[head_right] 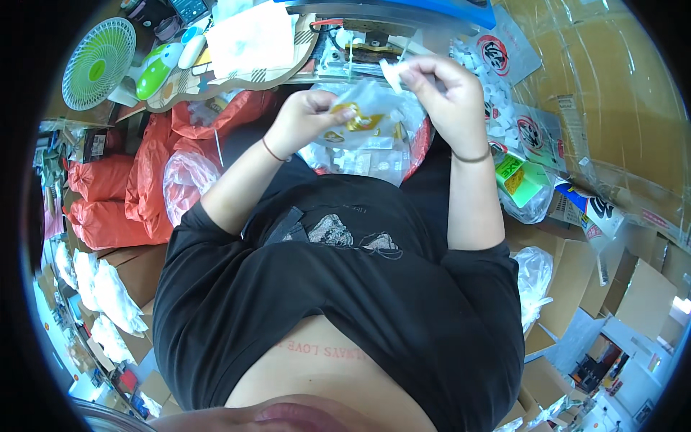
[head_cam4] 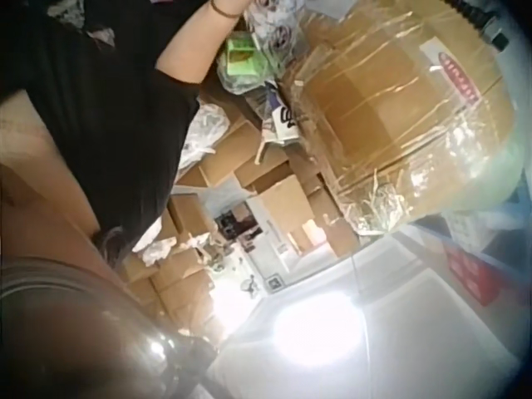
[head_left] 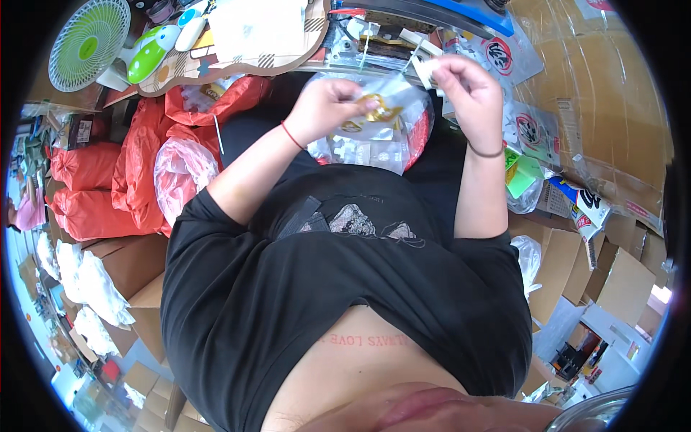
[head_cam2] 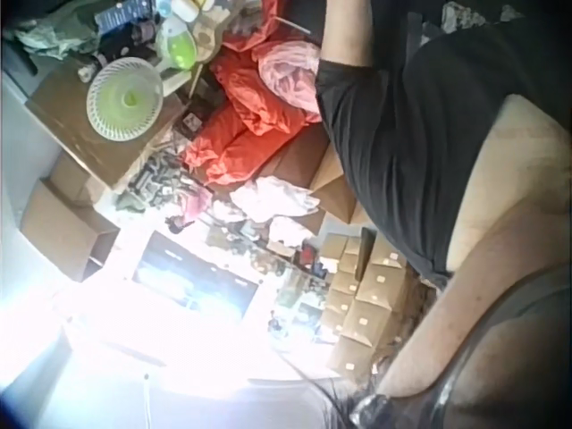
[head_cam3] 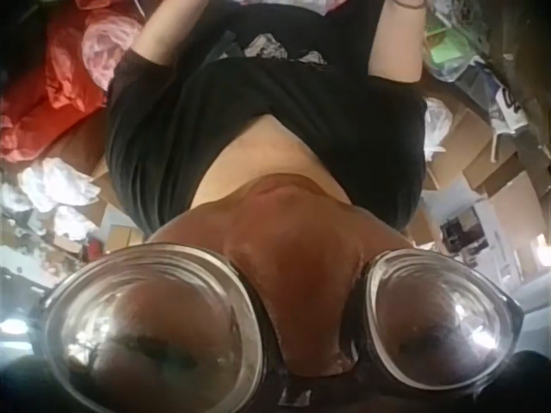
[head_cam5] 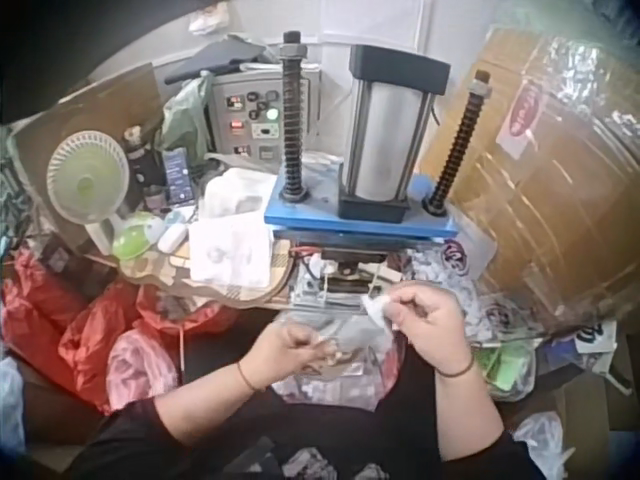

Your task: The person packages small items by hand, placing them into a plastic pouch, inserting a white nozzle, and then positioning the pouch under a heat-sealing machine. They repeat this process, handling the pouches and nozzles one at a time while working at a desk surrounded by boxes.

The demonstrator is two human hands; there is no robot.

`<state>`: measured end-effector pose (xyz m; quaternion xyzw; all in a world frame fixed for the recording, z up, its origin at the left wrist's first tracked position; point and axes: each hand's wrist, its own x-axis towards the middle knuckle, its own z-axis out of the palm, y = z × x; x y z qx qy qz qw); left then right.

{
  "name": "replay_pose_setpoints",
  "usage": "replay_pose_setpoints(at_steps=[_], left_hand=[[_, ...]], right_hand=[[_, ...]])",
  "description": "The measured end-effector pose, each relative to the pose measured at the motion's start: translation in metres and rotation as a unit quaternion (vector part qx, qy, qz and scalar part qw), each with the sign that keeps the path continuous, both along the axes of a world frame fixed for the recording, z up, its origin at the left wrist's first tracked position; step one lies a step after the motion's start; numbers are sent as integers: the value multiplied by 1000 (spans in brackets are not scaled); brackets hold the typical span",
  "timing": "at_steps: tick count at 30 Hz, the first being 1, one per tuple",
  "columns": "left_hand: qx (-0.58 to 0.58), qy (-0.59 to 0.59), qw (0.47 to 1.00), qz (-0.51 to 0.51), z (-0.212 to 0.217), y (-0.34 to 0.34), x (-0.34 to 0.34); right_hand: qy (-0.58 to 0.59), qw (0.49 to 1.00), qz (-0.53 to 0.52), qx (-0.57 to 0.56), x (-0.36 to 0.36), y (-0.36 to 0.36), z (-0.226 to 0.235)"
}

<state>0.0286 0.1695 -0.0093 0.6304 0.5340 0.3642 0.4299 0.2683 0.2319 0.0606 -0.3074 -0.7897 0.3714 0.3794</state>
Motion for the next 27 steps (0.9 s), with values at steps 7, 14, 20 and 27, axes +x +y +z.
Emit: replay_pose_setpoints(at_steps=[7, 14, 20, 27], left_hand=[[-225, -342, 909, -81, 13, -29, 35], [-237, -330, 907, -113, -3, -29, 51], [-196, -267, 934, -137, -3, -20, 61], [-315, -351, 869, -146, 9, -22, 69]], right_hand=[[-76, 995, 18, -60, 27, 4, 7], [1, 990, 22, -139, 51, -8, 5], [-35, 991, 16, -127, 55, 3, -1], [-40, 982, 41, -180, 63, 3, 2]])
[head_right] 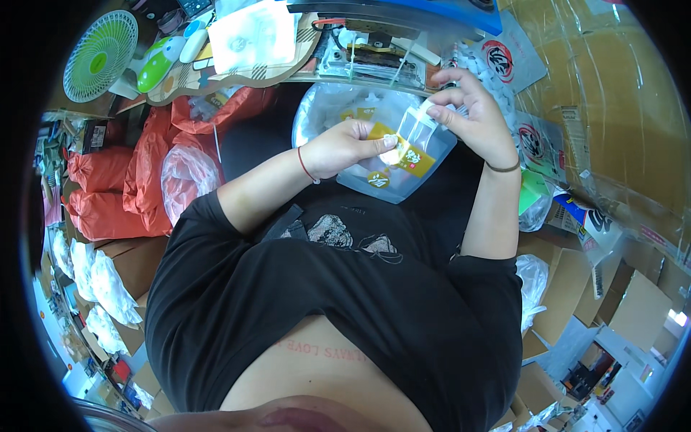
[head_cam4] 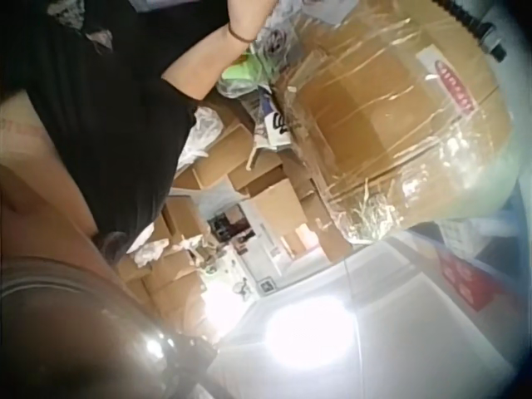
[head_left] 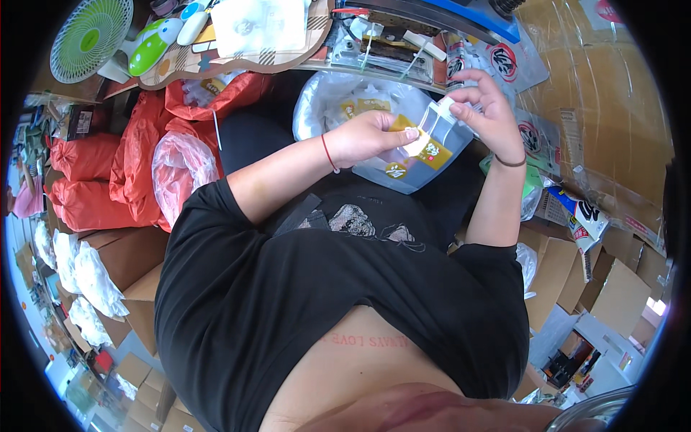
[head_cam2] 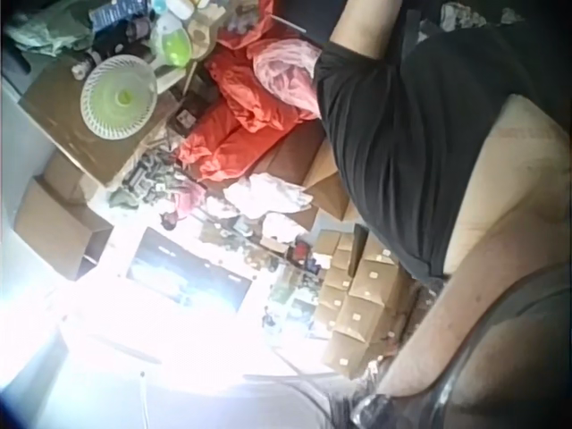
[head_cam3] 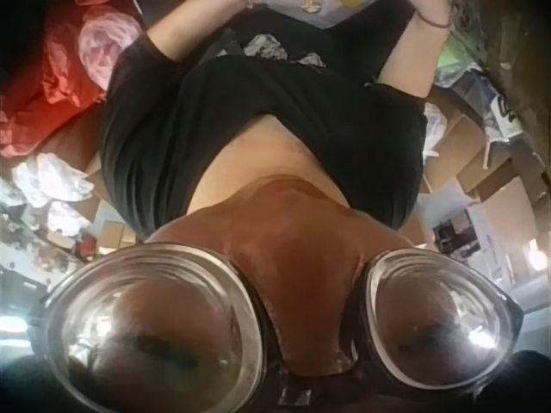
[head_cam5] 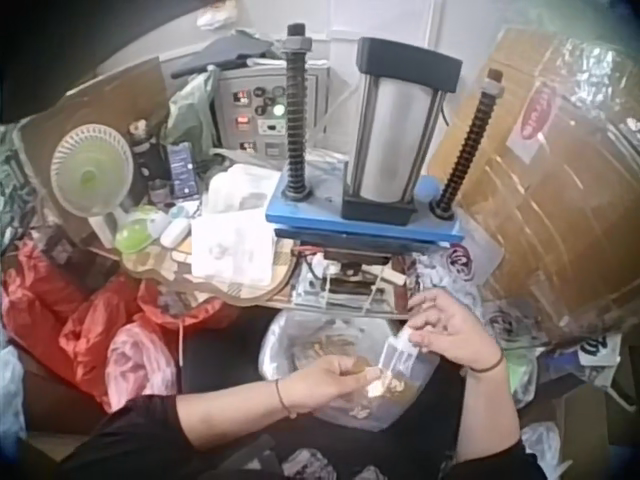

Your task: The person packages small items by hand, placing them into a plastic pouch, inserting a white nozzle, and then positioning the pouch under a heat-sealing machine. They repeat this process, handling the pouches and nozzles one at a time while working at a desk surrounded by boxes.

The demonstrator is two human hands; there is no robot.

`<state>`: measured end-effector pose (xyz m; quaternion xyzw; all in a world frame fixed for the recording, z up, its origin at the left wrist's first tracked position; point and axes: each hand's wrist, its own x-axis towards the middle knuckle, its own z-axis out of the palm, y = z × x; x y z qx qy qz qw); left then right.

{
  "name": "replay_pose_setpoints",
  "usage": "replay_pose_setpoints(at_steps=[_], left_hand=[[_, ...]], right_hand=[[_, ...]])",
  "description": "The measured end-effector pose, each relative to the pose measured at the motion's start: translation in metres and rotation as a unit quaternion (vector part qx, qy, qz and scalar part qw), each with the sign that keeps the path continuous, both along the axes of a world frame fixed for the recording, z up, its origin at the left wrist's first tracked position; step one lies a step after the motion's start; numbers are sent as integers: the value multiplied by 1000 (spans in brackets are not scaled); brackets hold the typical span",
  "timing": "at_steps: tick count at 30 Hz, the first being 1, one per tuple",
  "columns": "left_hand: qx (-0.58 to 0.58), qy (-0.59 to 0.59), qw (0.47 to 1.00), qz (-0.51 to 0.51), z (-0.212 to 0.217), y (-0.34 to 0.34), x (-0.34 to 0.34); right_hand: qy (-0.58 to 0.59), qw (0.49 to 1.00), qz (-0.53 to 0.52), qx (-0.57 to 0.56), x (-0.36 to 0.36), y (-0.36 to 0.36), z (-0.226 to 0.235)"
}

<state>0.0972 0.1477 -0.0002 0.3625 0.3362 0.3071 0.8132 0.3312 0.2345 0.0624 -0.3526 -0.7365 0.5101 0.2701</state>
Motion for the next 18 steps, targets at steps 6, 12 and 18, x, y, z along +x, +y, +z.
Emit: replay_pose_setpoints(at_steps=[6, 12, 18], left_hand=[[-8, -8, 999, 44, -9, 10, -26], [-10, -13, 990, 141, -21, 69, -56], [73, 116, 963, 233, -26, 85, -63]], right_hand=[[-96, 977, -159, 101, 39, 25, -40], [-180, 935, -215, 216, 34, 13, -65], [-262, 904, -223, 255, 44, 10, -55]])
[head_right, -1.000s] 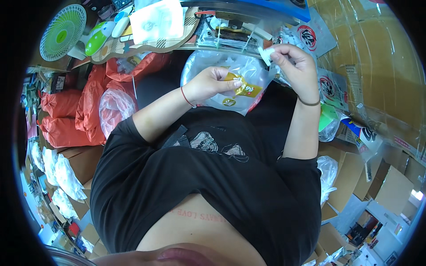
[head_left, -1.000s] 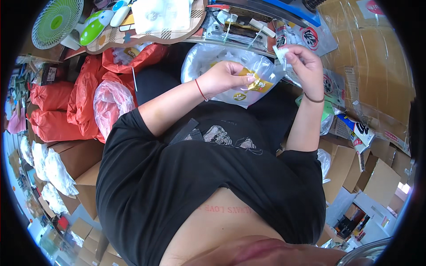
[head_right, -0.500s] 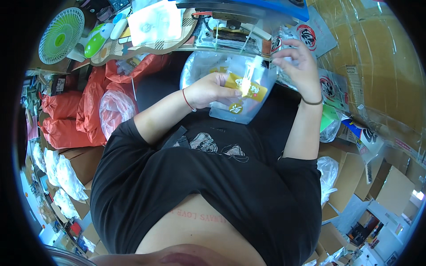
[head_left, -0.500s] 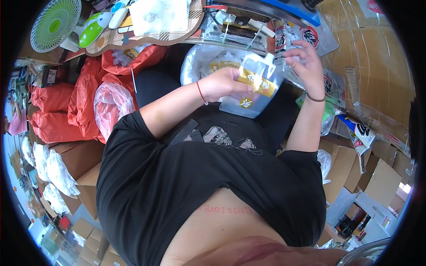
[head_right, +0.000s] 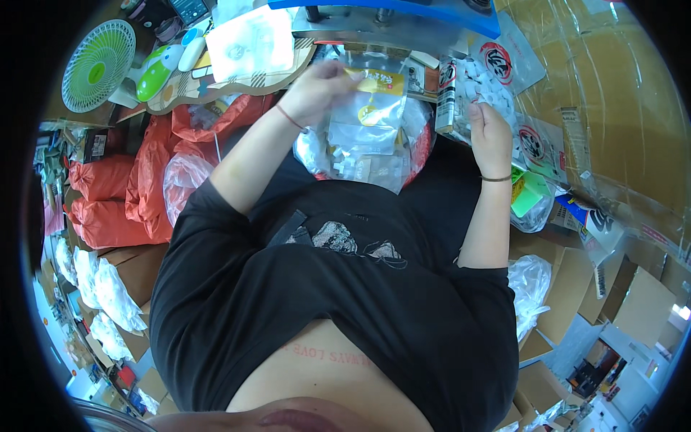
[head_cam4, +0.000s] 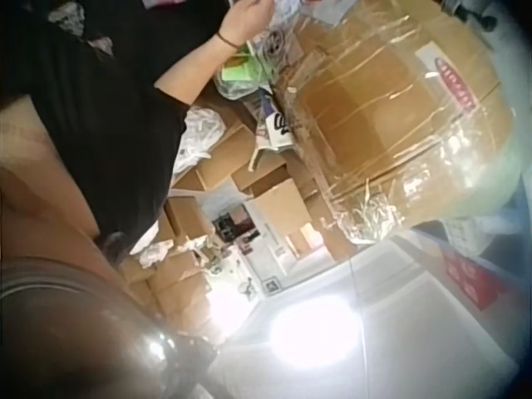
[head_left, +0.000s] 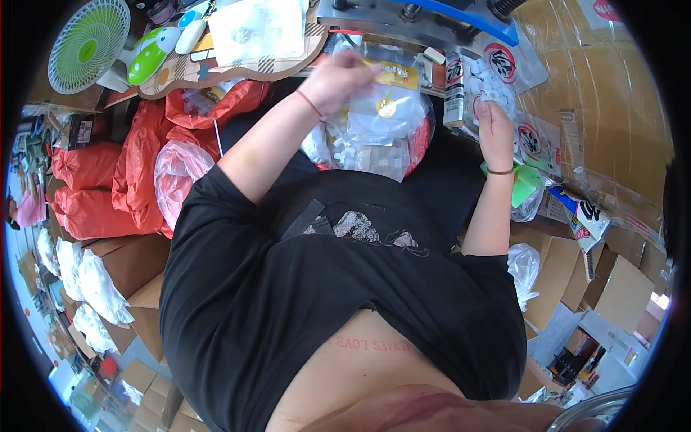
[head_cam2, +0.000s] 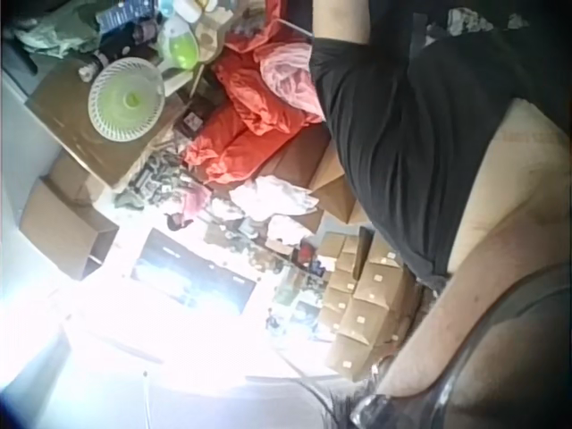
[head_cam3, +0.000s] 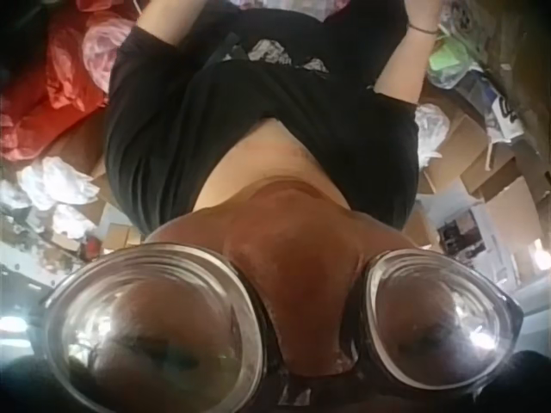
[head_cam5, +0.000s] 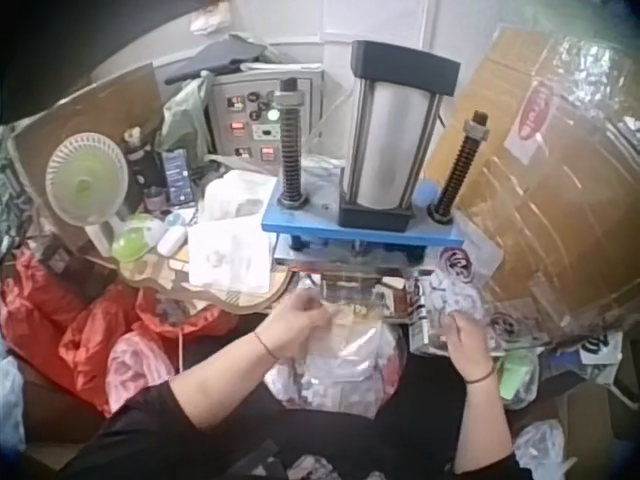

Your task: The person packages small items by hand, placing them into a plastic pouch, inserting a white nozzle, and then positioning the pouch under a heat-sealing machine. They repeat this process, handling the pouches and nozzles one at a time while working at a desk surrounded by boxes.

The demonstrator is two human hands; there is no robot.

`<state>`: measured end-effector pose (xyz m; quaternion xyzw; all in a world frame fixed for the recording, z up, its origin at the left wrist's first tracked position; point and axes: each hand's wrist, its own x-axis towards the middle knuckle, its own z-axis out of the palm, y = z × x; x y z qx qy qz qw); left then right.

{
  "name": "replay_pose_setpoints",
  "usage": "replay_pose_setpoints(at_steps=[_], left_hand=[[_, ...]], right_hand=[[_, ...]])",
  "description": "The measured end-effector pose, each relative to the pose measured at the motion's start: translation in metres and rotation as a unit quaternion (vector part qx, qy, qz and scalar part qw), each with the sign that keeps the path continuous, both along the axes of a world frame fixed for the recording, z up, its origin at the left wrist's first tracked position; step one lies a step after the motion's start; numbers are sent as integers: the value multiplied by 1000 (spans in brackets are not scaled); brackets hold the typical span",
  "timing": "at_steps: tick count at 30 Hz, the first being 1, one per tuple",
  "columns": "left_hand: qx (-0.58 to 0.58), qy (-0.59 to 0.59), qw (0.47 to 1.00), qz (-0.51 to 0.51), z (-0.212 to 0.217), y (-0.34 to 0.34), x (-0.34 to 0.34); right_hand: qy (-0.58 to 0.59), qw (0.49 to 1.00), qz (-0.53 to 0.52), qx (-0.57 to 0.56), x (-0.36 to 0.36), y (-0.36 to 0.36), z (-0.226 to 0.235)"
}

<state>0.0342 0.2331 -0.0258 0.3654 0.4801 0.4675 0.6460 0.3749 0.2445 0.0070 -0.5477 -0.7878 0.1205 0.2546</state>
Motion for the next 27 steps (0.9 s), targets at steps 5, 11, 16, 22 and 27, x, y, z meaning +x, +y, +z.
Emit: replay_pose_setpoints(at_steps=[5, 11, 16, 22, 27], left_hand=[[226, 325, 887, 236, 8, 3, -69], [216, 355, 899, 137, -31, -27, -110], [184, 252, 949, 38, -2, -52, -64], [150, 255, 953, -67, 21, -67, -5], [20, -62, 995, -73, 19, -75, 23]], right_hand=[[68, 997, -32, -14, 20, -3, 2], [135, 991, 25, 6, -1, -8, 17], [109, 973, 198, -34, -73, -22, 17], [235, 952, 184, -72, -114, -13, 44], [169, 964, 178, -103, -102, -5, 48]])
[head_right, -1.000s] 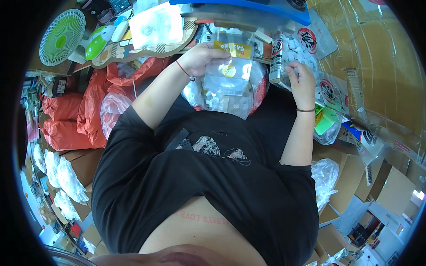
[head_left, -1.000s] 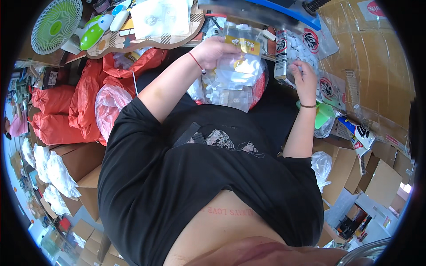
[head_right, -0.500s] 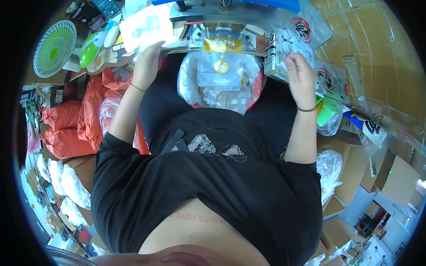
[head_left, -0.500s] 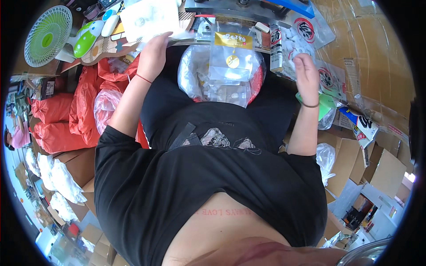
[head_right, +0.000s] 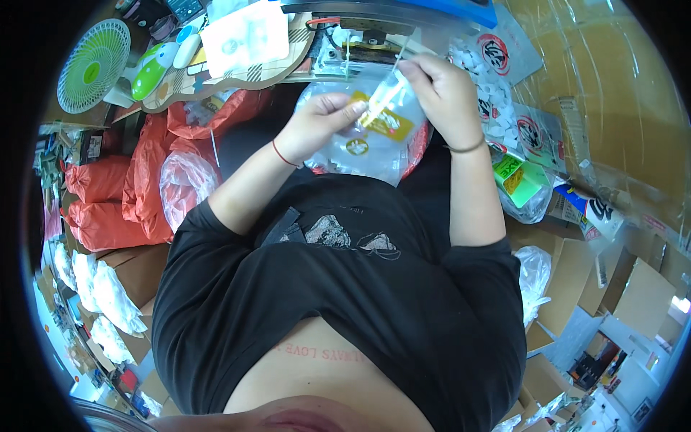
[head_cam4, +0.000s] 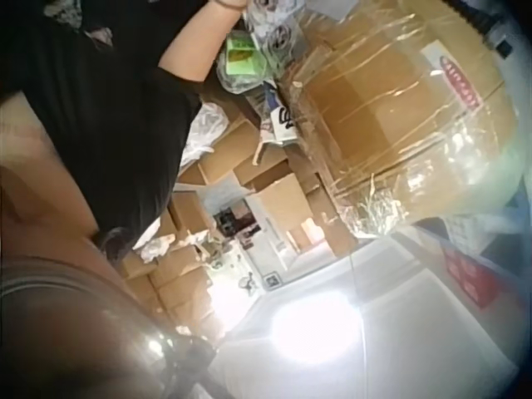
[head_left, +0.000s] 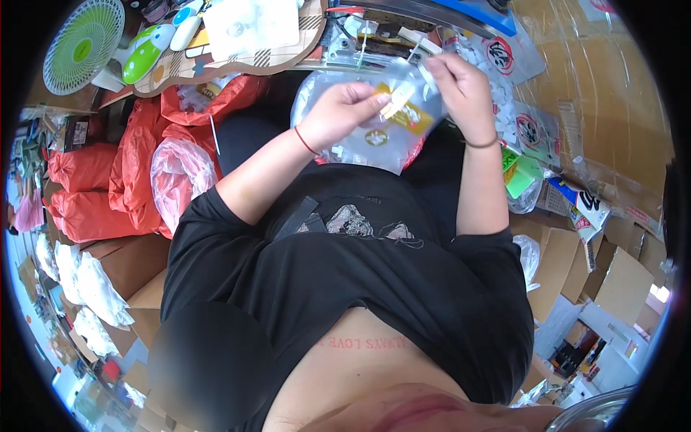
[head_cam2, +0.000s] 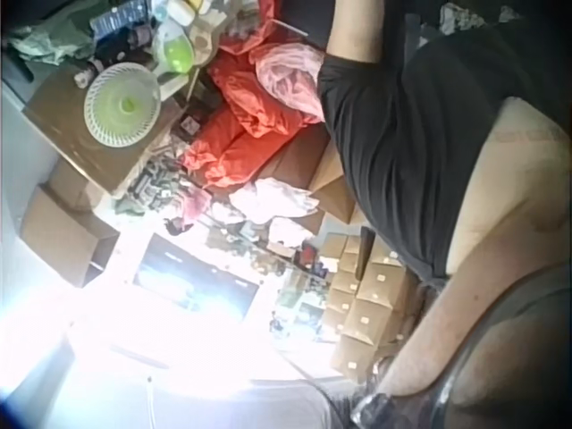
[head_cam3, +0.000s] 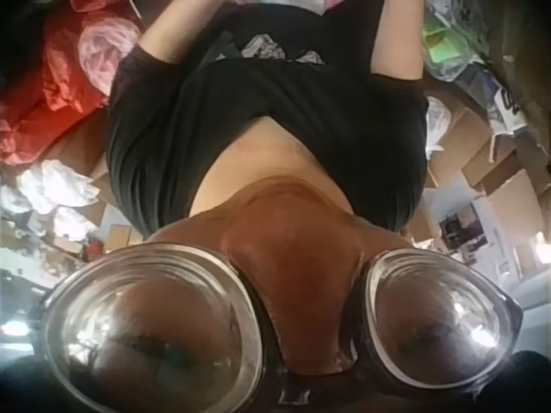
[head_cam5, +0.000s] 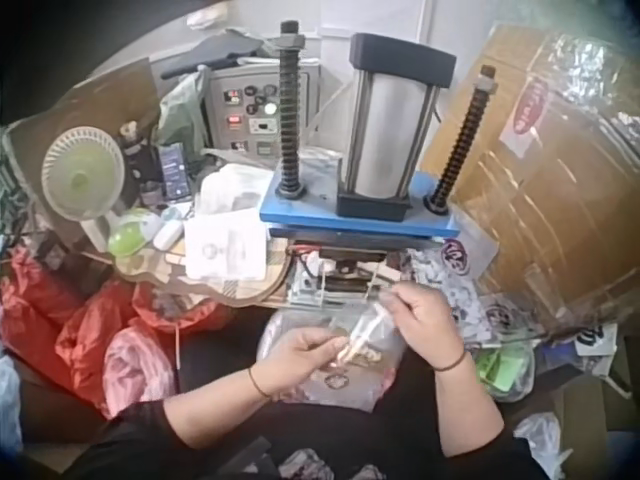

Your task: The person packages small items by hand, placing them into a plastic pouch, inserting a white nozzle, and then positioning the pouch under a heat-sealing machine. They repeat this process, handling the pouches and nozzles one at a time while working at a desk surrounded by boxes.

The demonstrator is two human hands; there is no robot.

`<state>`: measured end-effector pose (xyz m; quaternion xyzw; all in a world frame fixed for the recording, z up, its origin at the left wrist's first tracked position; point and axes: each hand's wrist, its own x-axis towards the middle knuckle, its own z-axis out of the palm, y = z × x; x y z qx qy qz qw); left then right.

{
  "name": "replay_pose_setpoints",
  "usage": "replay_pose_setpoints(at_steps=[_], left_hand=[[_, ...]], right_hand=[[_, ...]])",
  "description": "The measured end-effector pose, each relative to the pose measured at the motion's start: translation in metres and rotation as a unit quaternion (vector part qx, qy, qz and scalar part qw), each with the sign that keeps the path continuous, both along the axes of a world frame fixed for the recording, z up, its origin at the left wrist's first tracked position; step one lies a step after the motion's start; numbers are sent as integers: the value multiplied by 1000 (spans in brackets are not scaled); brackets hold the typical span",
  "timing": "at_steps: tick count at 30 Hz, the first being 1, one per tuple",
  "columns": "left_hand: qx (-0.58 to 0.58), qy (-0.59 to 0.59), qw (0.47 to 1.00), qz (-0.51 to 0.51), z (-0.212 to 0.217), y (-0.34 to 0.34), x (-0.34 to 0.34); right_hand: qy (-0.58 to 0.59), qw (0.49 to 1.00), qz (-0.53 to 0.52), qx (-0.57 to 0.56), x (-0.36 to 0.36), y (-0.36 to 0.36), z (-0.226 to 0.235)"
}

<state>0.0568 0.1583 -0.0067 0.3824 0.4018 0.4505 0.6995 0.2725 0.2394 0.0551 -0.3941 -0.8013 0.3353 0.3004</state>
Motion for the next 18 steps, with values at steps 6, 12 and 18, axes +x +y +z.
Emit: replay_pose_setpoints(at_steps=[6, 12, 18], left_hand=[[-38, -49, 994, -92, -15, -7, 11], [-24, -79, 996, -45, -22, 35, -5], [-42, -8, 998, 38, -18, 59, -25]], right_hand=[[-20, 997, 80, -12, 26, -2, -1], [-133, 980, -69, 129, 81, 5, -4], [-46, 993, -102, 43, 64, -11, -17]])
